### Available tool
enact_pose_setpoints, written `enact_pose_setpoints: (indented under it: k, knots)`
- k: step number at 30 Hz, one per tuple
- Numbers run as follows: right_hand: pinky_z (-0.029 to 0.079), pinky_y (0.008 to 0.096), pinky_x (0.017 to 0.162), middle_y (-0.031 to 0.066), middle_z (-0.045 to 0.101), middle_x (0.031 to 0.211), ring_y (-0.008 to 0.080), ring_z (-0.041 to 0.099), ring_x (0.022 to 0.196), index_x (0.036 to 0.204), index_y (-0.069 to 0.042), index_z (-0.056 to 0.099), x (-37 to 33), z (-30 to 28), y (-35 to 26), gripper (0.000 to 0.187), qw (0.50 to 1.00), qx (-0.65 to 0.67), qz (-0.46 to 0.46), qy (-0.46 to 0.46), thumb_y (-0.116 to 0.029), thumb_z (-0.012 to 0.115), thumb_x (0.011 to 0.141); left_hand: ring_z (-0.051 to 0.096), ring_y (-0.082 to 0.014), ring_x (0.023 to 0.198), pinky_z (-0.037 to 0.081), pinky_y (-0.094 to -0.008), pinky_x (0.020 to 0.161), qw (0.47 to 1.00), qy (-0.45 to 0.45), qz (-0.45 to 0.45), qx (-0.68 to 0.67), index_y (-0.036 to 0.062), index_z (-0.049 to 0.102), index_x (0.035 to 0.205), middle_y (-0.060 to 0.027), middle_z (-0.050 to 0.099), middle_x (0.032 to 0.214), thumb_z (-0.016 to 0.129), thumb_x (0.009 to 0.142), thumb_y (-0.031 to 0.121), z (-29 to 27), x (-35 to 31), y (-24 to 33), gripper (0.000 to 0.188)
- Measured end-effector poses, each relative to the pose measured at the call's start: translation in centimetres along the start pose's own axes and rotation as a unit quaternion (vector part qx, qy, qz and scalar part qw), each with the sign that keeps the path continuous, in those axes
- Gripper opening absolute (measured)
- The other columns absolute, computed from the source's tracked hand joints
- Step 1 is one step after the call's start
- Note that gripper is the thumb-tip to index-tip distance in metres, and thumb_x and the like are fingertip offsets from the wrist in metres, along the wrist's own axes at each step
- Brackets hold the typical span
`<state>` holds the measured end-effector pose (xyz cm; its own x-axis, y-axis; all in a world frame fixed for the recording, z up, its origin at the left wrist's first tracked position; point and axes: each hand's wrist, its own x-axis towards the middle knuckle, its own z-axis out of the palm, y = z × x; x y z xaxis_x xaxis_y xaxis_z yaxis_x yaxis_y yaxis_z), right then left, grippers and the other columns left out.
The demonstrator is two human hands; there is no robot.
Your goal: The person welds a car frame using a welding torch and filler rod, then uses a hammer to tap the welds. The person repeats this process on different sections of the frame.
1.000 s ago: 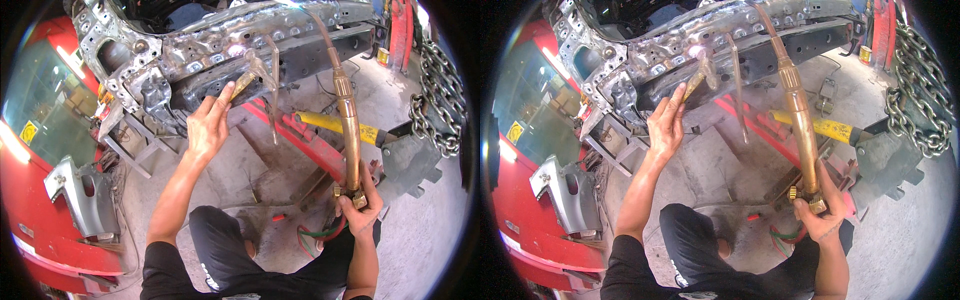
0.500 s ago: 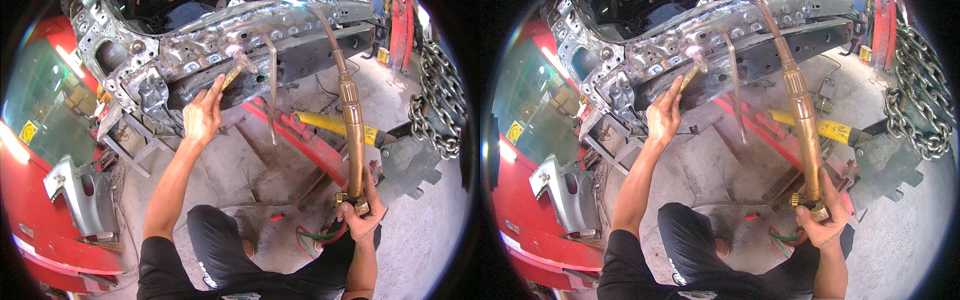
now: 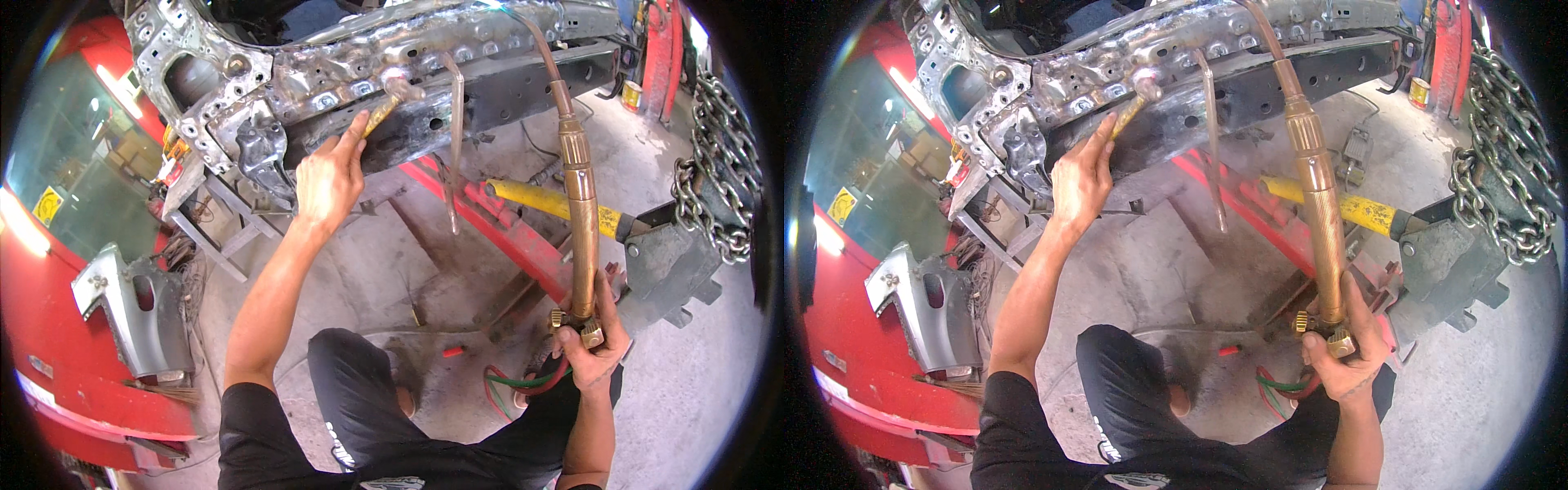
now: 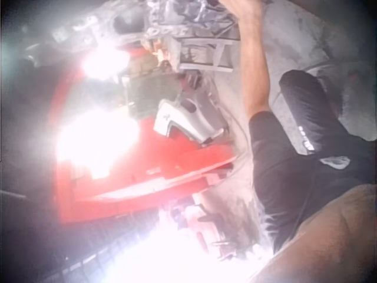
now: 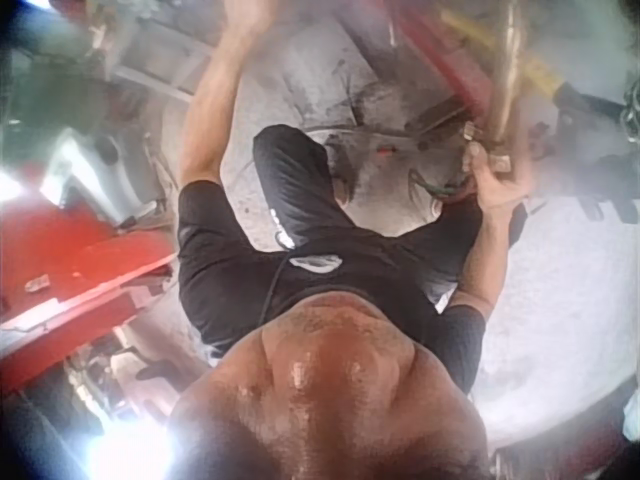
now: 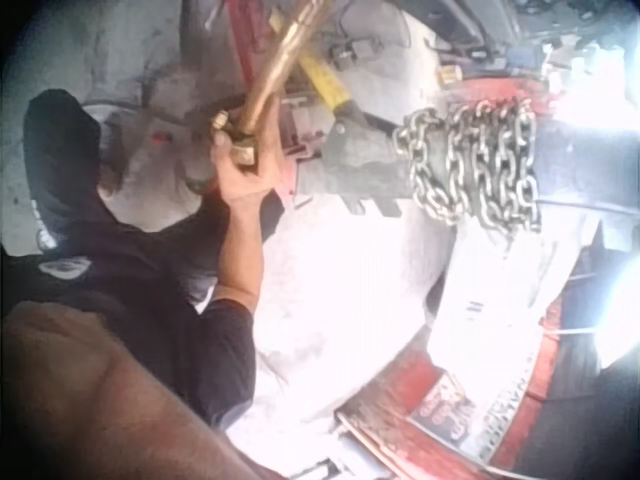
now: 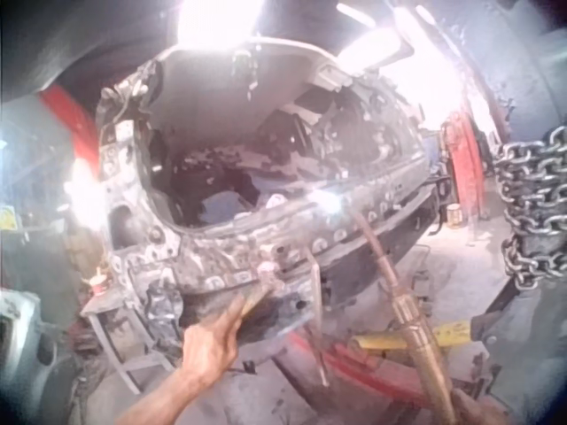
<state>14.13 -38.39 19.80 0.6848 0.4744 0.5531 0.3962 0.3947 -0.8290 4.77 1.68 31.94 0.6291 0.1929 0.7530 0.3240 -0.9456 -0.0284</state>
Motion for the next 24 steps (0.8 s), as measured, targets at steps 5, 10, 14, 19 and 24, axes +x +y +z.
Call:
enact_pose_setpoints:
  k: [5, 10, 14, 19, 24]
  knots:
    - [0.053, 0.0257, 0.057, 0.0177, 0.071, 0.11, 0.0123, 0.065, 0.067, 0.157, 0.005, 0.042, 0.4, -0.2, -0.3, 0.077, 1.0, -0.009, -0.003, -0.002, 0.004, 0.073, 0.087, 0.063, -0.0339, 0.064, 0.051, -0.0467, 0.059, 0.997, -0.005, 0.078, 0.006, 0.0234, 0.06, 0.148, -0.0126, 0.062, 0.078, 0.068, 0.094, 0.006, -1.2, -1.9, 0.7, 0.057]
    - [0.053, 0.0256, 0.059, 0.017, 0.071, 0.108, 0.0124, 0.065, 0.068, 0.157, 0.005, 0.041, 0.6, 0.2, 0.2, 0.077, 1.0, -0.001, -0.001, -0.001, 0.002, 0.074, 0.088, 0.069, -0.0379, 0.071, 0.054, -0.0488, 0.06, 0.998, 0.043, 0.026, 0.033, 0.0255, 0.063, 0.144, -0.0145, 0.069, 0.085, 0.067, 0.097, 0.013, 1.6, 0.0, -2.2, 0.049]
    - [0.053, 0.026, 0.059, 0.0173, 0.07, 0.106, 0.0126, 0.065, 0.069, 0.157, 0.006, 0.041, 0.2, -0.1, 0.0, 0.077, 1.0, -0.025, 0.005, -0.005, 0.002, 0.074, 0.087, 0.069, -0.0383, 0.071, 0.054, -0.0492, 0.061, 0.998, 0.057, 0.01, 0.022, 0.0253, 0.063, 0.144, -0.0151, 0.069, 0.085, 0.067, 0.098, 0.014, 2.3, -0.6, -1.4, 0.047]
    - [0.053, 0.0262, 0.059, 0.0175, 0.07, 0.104, 0.0129, 0.065, 0.069, 0.156, 0.007, 0.042, 0.3, 0.0, -0.4, 0.077, 1.0, 0.0, 0.007, 0.019, 0.002, 0.073, 0.086, 0.071, -0.0401, 0.078, 0.055, -0.0492, 0.066, 1.0, 0.005, 0.02, -0.006, 0.0253, 0.062, 0.146, -0.0187, 0.072, 0.094, 0.065, 0.099, 0.011, 0.2, -1.7, -0.7, 0.049]
    - [0.053, 0.0258, 0.058, 0.0176, 0.07, 0.103, 0.0133, 0.065, 0.068, 0.155, 0.008, 0.043, 0.1, 0.1, -0.1, 0.077, 0.999, -0.016, 0.012, 0.039, 0.001, 0.074, 0.085, 0.07, -0.039, 0.074, 0.054, -0.0507, 0.062, 0.998, 0.03, 0.029, 0.046, 0.0278, 0.061, 0.146, -0.0151, 0.07, 0.086, 0.066, 0.099, 0.014, 1.5, 0.7, -2.3, 0.05]
